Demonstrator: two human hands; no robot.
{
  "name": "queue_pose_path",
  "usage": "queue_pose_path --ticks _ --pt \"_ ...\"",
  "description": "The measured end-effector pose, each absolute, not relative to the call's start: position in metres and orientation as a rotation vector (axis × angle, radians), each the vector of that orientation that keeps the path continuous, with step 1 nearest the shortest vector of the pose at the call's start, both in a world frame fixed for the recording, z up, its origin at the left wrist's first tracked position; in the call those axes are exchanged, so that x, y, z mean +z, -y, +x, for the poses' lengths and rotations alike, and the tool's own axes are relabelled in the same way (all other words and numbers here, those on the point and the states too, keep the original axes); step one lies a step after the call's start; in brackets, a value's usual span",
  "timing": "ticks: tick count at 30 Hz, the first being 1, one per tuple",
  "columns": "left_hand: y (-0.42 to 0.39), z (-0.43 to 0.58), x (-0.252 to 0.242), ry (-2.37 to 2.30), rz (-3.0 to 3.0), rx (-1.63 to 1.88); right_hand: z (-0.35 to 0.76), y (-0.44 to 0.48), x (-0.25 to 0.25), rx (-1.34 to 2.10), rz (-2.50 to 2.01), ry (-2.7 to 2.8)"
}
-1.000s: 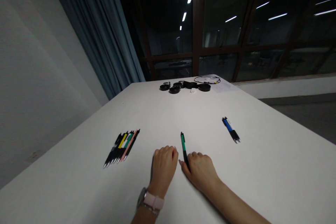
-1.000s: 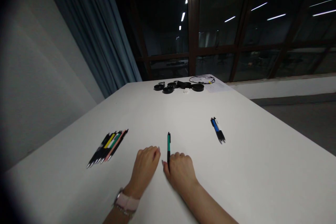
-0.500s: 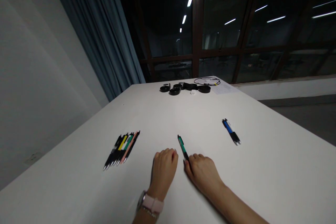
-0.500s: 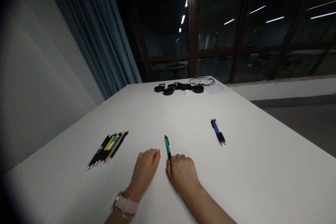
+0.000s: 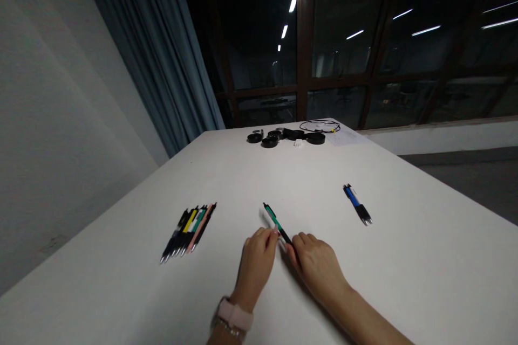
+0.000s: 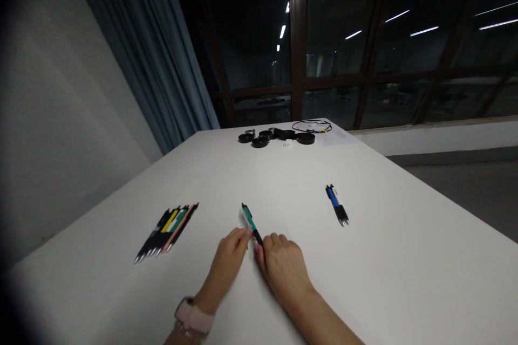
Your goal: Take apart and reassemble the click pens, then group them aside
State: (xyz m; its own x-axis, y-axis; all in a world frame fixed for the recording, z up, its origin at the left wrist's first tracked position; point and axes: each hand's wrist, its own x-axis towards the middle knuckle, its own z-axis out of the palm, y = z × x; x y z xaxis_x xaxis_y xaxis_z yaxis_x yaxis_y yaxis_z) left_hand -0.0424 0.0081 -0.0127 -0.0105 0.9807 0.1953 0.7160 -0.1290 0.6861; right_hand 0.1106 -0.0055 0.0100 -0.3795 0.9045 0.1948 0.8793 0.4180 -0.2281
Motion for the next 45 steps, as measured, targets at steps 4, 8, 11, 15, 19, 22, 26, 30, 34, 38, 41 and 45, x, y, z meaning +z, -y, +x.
queue_pose_path --ticks 4,8,11,15,19,22,26,30,34,38,41,45 --pt "-0.013 -0.038 -0.007 -1.387 1.458 1.109 0.112 0.008 0.005 0.456 -1.431 2.214" --pt "-0.014 -0.038 -0.002 -1.26 1.247 1.092 0.11 0.004 -0.005 1.097 -1.235 1.797" --pt "-0.011 -0.038 -0.001 -1.206 1.127 1.105 0.108 -0.002 -0.01 1.54 -1.05 1.492" --pt "-0.008 -0.037 0.0 -1.148 1.041 1.131 0.109 -0.007 -0.009 1.792 -0.941 1.285" --pt "-0.007 -0.034 0.001 -1.097 1.01 1.161 0.111 -0.005 -0.004 1.822 -0.91 1.217" --pt "-0.007 -0.033 0.001 -1.073 1.021 1.141 0.111 -0.004 0.0 1.85 -0.872 1.14" --pt "-0.007 -0.033 0.003 -1.141 1.044 1.174 0.111 -0.005 0.001 1.88 -0.859 1.116" --pt "-0.009 -0.034 0.001 -1.18 1.049 1.193 0.111 -0.005 -0.003 1.872 -0.867 1.221" --pt "-0.011 -0.036 -0.004 -1.166 1.053 1.215 0.111 -0.004 -0.008 1.743 -0.903 1.371" --pt "-0.012 -0.035 -0.007 -1.172 1.052 1.227 0.113 -0.001 -0.009 1.618 -0.983 1.499" --pt "-0.012 -0.035 -0.008 -1.172 1.05 1.229 0.115 0.001 -0.007 1.518 -1.022 1.58" --pt "-0.013 -0.035 -0.01 -1.165 1.061 1.231 0.117 0.003 -0.004 1.333 -1.086 1.72"
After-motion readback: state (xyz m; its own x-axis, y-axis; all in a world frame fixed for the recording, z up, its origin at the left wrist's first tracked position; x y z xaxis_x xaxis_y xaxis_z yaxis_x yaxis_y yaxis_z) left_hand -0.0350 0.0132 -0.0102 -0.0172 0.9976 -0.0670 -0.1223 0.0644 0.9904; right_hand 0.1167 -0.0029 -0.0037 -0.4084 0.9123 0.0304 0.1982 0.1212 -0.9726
